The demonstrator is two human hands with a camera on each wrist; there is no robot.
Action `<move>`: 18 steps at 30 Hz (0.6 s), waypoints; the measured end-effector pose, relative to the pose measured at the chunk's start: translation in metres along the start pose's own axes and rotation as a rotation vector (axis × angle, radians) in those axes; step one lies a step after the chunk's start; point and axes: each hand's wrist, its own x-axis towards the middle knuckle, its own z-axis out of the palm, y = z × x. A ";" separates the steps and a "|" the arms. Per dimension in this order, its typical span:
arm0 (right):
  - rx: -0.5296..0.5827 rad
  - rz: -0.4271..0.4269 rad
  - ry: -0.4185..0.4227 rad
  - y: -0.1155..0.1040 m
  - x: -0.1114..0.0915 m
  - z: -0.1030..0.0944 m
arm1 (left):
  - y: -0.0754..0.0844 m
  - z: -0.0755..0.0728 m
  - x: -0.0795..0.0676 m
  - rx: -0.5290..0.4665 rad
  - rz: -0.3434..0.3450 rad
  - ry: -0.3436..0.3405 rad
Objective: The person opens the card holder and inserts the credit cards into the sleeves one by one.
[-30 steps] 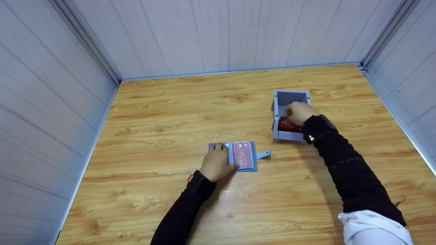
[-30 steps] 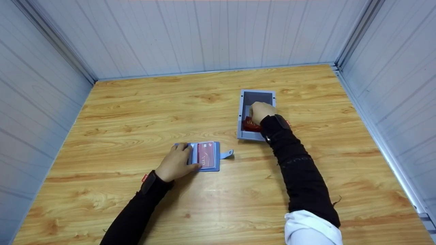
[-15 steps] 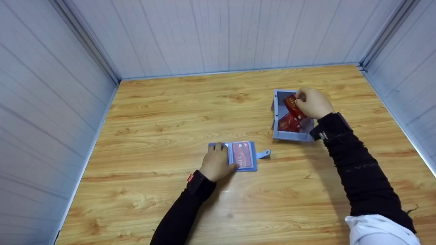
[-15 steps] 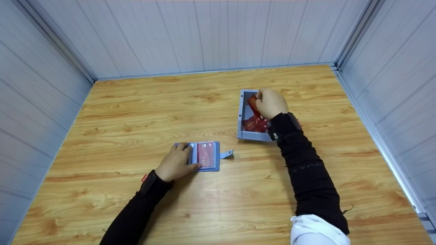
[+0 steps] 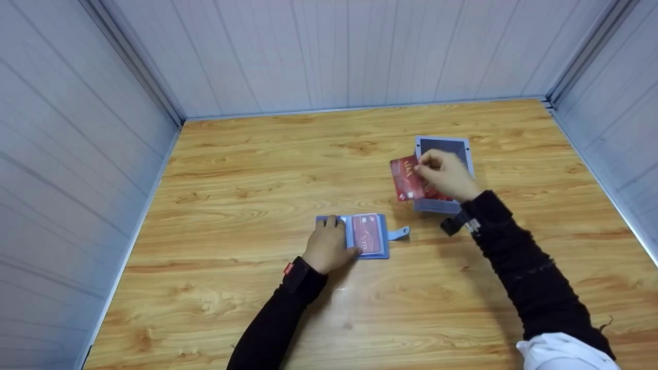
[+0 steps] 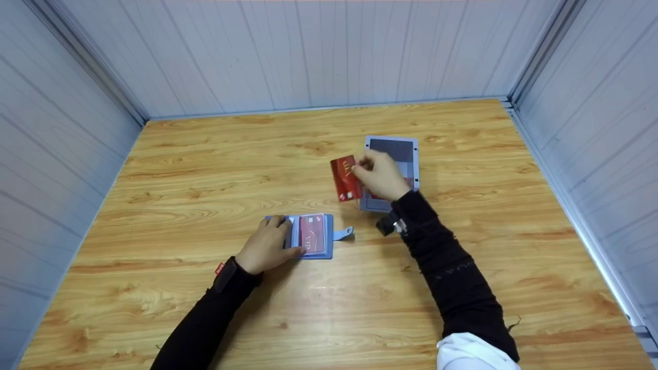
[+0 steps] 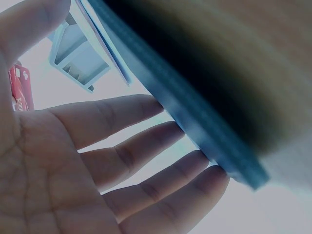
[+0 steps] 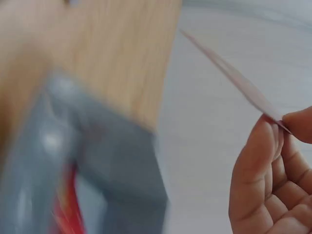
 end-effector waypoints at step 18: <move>0.431 0.204 -0.265 0.060 -0.011 0.067 | 0.001 -0.002 0.000 0.005 -0.004 -0.024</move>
